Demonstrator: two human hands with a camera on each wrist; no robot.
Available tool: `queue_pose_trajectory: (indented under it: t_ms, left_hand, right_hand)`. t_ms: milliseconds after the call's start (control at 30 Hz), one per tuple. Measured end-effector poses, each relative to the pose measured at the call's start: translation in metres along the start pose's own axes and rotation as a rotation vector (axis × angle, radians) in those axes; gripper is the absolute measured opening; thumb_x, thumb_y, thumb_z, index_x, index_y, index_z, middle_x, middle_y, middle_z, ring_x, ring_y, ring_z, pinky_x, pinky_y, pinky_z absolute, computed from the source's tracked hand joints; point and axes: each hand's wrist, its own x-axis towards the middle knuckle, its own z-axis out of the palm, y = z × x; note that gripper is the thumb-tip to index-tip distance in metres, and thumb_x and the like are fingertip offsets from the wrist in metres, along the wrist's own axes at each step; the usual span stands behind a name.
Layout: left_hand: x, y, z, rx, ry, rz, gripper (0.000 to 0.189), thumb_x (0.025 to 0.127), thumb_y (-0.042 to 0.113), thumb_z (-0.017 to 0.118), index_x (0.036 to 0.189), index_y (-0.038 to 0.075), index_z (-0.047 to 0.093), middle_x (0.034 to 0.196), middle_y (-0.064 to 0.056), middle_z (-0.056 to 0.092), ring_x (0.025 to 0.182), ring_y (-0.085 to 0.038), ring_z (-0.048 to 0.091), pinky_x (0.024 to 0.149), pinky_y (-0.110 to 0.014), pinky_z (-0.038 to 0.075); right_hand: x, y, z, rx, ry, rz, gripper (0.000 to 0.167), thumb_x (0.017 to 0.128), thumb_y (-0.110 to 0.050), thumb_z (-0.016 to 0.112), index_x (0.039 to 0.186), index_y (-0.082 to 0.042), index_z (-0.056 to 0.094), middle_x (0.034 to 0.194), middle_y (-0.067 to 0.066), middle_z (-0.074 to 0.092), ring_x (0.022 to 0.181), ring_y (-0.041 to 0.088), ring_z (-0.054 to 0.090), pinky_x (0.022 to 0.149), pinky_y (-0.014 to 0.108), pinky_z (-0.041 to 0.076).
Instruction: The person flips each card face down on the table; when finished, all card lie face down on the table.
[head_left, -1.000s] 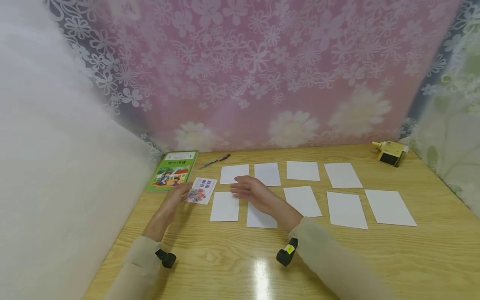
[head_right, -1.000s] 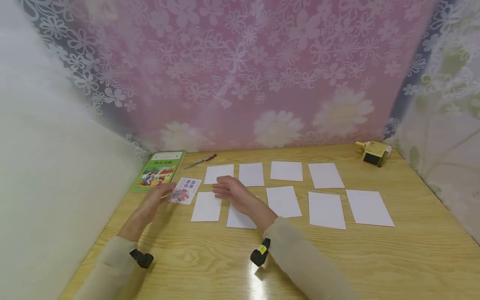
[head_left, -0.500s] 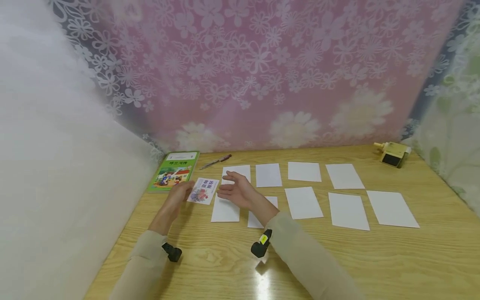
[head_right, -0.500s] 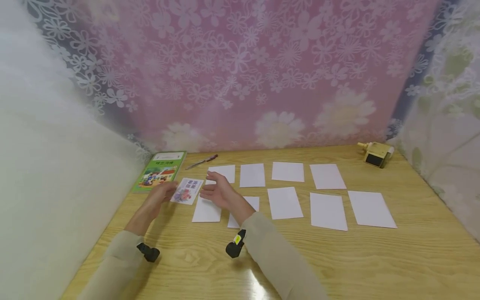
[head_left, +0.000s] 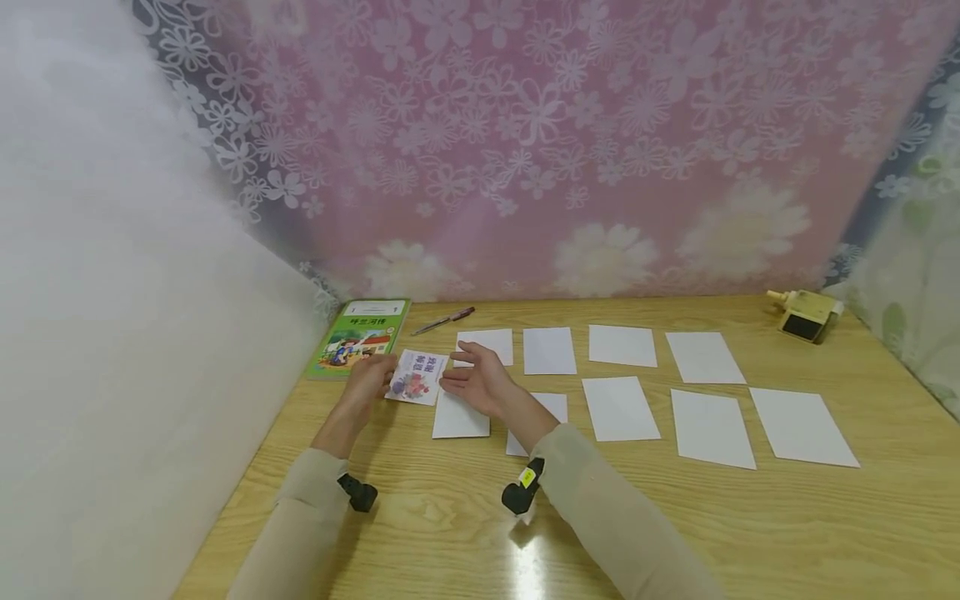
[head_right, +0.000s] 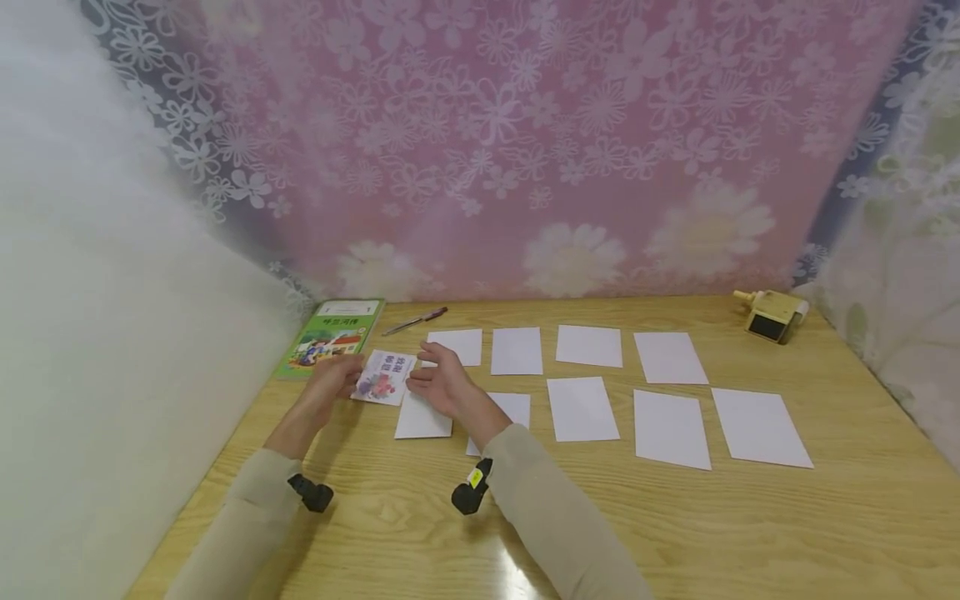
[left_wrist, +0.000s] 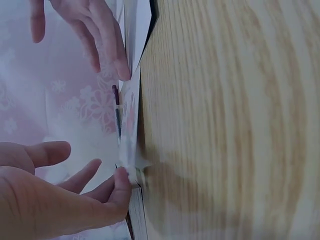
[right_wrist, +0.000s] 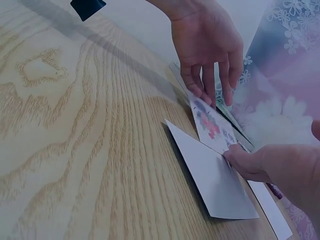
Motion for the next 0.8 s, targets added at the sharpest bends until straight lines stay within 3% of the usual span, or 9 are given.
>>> queue_pose_trajectory:
  t_ms: [100, 167, 333, 533, 667, 800]
  left_hand:
    - [0.0008, 0.0015, 0.0014, 0.026, 0.038, 0.022, 0.047, 0.108, 0.012, 0.05, 0.152, -0.005, 0.046, 0.151, -0.025, 0.045, 0.132, -0.036, 0.047, 0.108, -0.045, 0.046]
    - [0.0016, 0.0016, 0.0021, 0.036, 0.065, 0.031, 0.047, 0.105, 0.004, 0.052, 0.15, -0.005, 0.048, 0.149, -0.026, 0.048, 0.127, -0.033, 0.05, 0.095, -0.036, 0.05]
    - [0.0023, 0.0004, 0.0035, 0.037, 0.111, 0.051, 0.047, 0.098, -0.007, 0.054, 0.144, -0.007, 0.054, 0.141, -0.028, 0.056, 0.11, -0.024, 0.056, 0.07, -0.021, 0.046]
    - [0.0019, 0.0002, 0.0018, 0.025, 0.135, 0.07, 0.041, 0.097, -0.007, 0.056, 0.138, -0.007, 0.06, 0.128, -0.024, 0.061, 0.097, -0.019, 0.058, 0.075, -0.023, 0.049]
    - [0.0003, 0.0027, -0.002, -0.004, 0.143, 0.071, 0.038, 0.101, 0.0, 0.057, 0.138, -0.006, 0.06, 0.13, -0.021, 0.059, 0.104, -0.022, 0.058, 0.087, -0.032, 0.052]
    - [-0.0008, 0.0048, -0.0039, -0.04, 0.147, 0.079, 0.035, 0.103, 0.006, 0.06, 0.136, -0.005, 0.06, 0.133, -0.02, 0.059, 0.11, -0.025, 0.06, 0.097, -0.04, 0.052]
  right_hand:
    - [0.0001, 0.0008, 0.0003, -0.006, 0.006, -0.009, 0.073, 0.109, -0.03, 0.046, 0.163, 0.006, 0.013, 0.163, 0.043, 0.006, 0.155, 0.052, 0.011, 0.129, 0.051, 0.018]
    - [-0.0002, 0.002, 0.0004, -0.015, 0.006, -0.012, 0.072, 0.109, -0.029, 0.046, 0.162, 0.006, 0.013, 0.162, 0.043, 0.007, 0.154, 0.051, 0.012, 0.128, 0.05, 0.019]
    - [-0.0025, 0.0057, -0.0019, -0.045, 0.014, -0.017, 0.07, 0.109, -0.027, 0.045, 0.161, 0.008, 0.015, 0.161, 0.042, 0.013, 0.154, 0.051, 0.016, 0.128, 0.051, 0.021]
    - [-0.0047, 0.0053, -0.0081, -0.08, 0.038, -0.034, 0.067, 0.109, -0.026, 0.044, 0.16, 0.009, 0.019, 0.161, 0.04, 0.022, 0.151, 0.051, 0.026, 0.126, 0.051, 0.026]
    - [-0.0033, 0.0032, -0.0086, -0.064, 0.035, -0.043, 0.061, 0.109, -0.021, 0.045, 0.158, 0.01, 0.025, 0.157, 0.039, 0.031, 0.148, 0.05, 0.034, 0.124, 0.048, 0.032]
    - [-0.0021, 0.0042, -0.0042, -0.141, 0.05, -0.076, 0.05, 0.109, -0.013, 0.045, 0.151, 0.014, 0.038, 0.151, 0.035, 0.042, 0.143, 0.046, 0.042, 0.122, 0.046, 0.037]
